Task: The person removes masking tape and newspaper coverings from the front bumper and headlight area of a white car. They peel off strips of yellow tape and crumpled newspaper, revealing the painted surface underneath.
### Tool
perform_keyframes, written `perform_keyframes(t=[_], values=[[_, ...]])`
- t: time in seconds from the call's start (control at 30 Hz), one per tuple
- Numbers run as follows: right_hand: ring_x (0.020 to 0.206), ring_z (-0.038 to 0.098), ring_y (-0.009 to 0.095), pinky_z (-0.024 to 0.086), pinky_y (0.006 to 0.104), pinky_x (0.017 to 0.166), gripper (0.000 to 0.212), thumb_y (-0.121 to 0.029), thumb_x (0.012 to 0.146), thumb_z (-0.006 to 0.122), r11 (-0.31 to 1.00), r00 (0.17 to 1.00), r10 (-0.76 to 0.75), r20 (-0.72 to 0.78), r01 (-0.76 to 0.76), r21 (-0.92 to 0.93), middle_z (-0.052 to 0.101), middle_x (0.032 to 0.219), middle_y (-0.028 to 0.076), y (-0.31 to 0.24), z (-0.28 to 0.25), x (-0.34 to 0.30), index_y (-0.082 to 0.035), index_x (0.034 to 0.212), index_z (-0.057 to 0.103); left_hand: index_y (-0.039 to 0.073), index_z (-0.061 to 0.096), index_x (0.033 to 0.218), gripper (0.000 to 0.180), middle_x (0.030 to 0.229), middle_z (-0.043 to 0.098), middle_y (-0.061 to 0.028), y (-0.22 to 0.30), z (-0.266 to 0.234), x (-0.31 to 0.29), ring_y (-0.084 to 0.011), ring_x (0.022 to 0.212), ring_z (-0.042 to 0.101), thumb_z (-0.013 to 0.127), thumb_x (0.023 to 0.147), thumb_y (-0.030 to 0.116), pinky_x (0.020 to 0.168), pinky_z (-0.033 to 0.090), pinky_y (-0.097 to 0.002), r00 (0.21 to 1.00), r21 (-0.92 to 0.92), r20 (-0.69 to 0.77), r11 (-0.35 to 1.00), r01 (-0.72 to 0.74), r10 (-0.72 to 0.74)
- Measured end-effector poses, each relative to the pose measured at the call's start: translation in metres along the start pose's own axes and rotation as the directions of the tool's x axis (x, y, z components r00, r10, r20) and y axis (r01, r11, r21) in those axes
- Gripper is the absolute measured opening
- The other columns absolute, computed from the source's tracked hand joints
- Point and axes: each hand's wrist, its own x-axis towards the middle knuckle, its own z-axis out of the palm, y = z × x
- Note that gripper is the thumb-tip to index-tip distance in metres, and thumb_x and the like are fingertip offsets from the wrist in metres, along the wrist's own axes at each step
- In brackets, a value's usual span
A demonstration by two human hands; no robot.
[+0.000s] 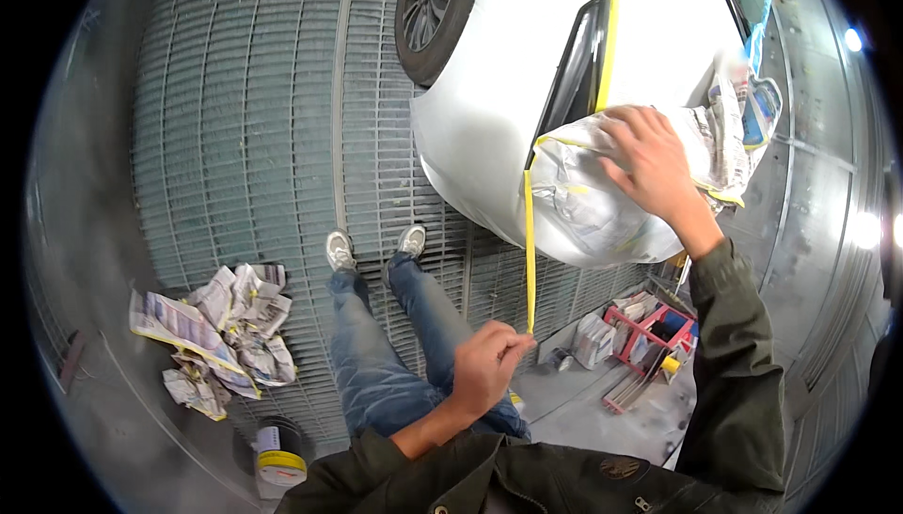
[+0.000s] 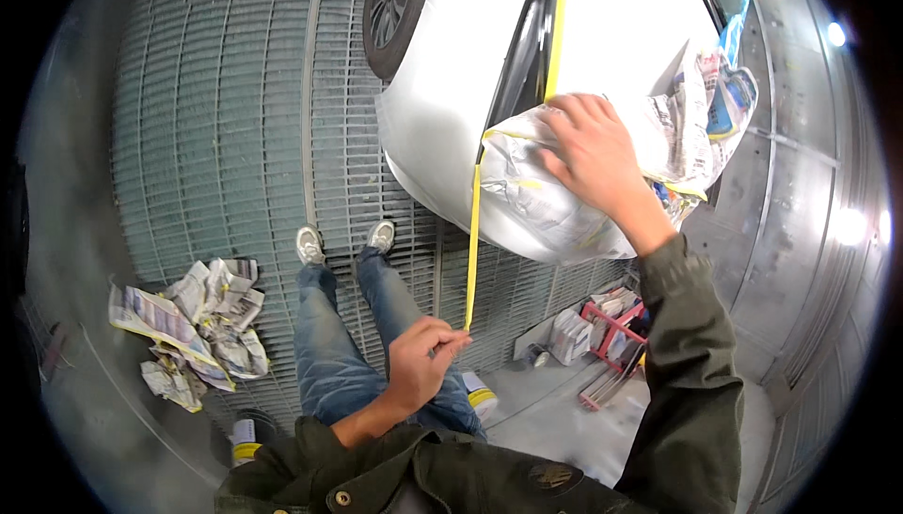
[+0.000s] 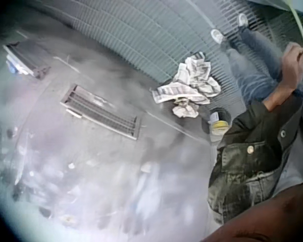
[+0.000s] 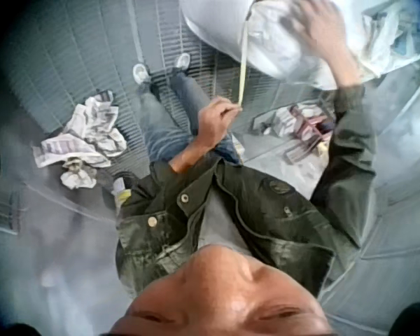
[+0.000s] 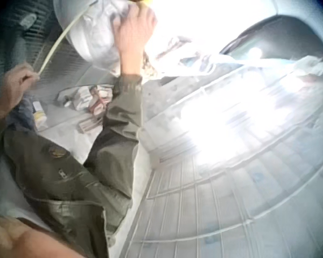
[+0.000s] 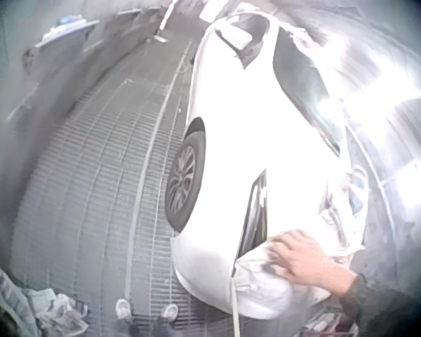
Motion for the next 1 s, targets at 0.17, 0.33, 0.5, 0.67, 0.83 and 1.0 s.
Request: perform_keyframes(t=[0.17,0.33,0.5,0.67,0.83,1.0], values=[[0.095,0.055,0.023,0.042,0.0358,0.092,0.025,-0.016,0.077,0.063,0.952,0.982,-0.13,0.138,0.162,-0.26,0.058,0.09,0.006,-0.004,0.076,0.019,-0.006,0.1,0.062,0.002,0.073,0.088,0.009,0.081,0.064,-0.0076,-0.022,0.011,-0.033,-0.0142,0.065,0.06,0.075,0.079,0.003,0.057,0.047,-0.0258,0.99,-0.106,0.077,0.986,0.126,-0.118],[0.086,0.055,0.022,0.042,0.0354,0.081,0.006,-0.014,0.074,0.062,0.952,0.959,-0.164,0.231,0.216,-0.219,0.056,0.081,0.004,-0.016,0.089,-0.007,-0.008,0.076,0.061,0.0,0.072,0.089,0.01,0.081,0.064,-0.008,-0.04,0.022,-0.057,-0.0141,0.065,0.06,0.074,0.08,0.003,0.058,0.047,-0.0252,0.977,-0.222,0.149,0.958,0.181,-0.151],[0.083,0.053,0.023,0.042,0.0369,0.081,0.011,-0.015,0.07,0.065,0.98,0.946,-0.184,0.266,0.199,-0.031,0.051,0.077,0.005,-0.044,0.068,-0.058,-0.009,0.071,0.057,0.0,0.073,0.089,0.01,0.079,0.064,-0.0097,-0.053,0.031,-0.075,-0.0153,0.066,0.061,0.074,0.08,0.002,0.058,0.047,-0.0256,0.984,-0.252,0.125,0.955,0.154,-0.126],[0.082,0.051,0.024,0.042,0.0389,0.086,0.015,-0.016,0.067,0.068,0.98,0.924,-0.197,0.329,0.197,0.033,0.049,0.075,0.005,-0.046,0.047,-0.105,-0.008,0.07,0.055,0.001,0.073,0.089,0.01,0.079,0.066,-0.0094,-0.059,0.034,-0.103,-0.0163,0.069,0.063,0.073,0.08,0.003,0.06,0.049,-0.0259,0.987,-0.275,0.155,0.958,0.083,-0.041],[0.081,0.05,0.024,0.042,0.0393,0.089,0.017,-0.015,0.065,0.068,0.99,0.946,-0.137,0.294,0.136,0.023,0.047,0.074,0.005,-0.041,0.041,-0.144,-0.008,0.07,0.053,0.002,0.074,0.089,0.013,0.081,0.066,-0.0093,-0.045,0.024,-0.117,-0.0169,0.07,0.065,0.075,0.077,0.0,0.06,0.051,-0.0259,0.985,-0.262,0.168,0.965,0.023,0.022],[0.082,0.05,0.024,0.042,0.0397,0.091,0.017,-0.014,0.064,0.068,0.997,0.968,-0.065,0.243,0.054,0.051,0.047,0.074,0.005,-0.037,0.034,-0.176,-0.008,0.07,0.053,0.001,0.073,0.088,0.017,0.081,0.066,-0.0094,-0.004,0.001,-0.11,-0.0167,0.069,0.065,0.078,0.073,-0.004,0.06,0.051,-0.0262,0.979,-0.177,0.202,0.984,0.029,0.007]])
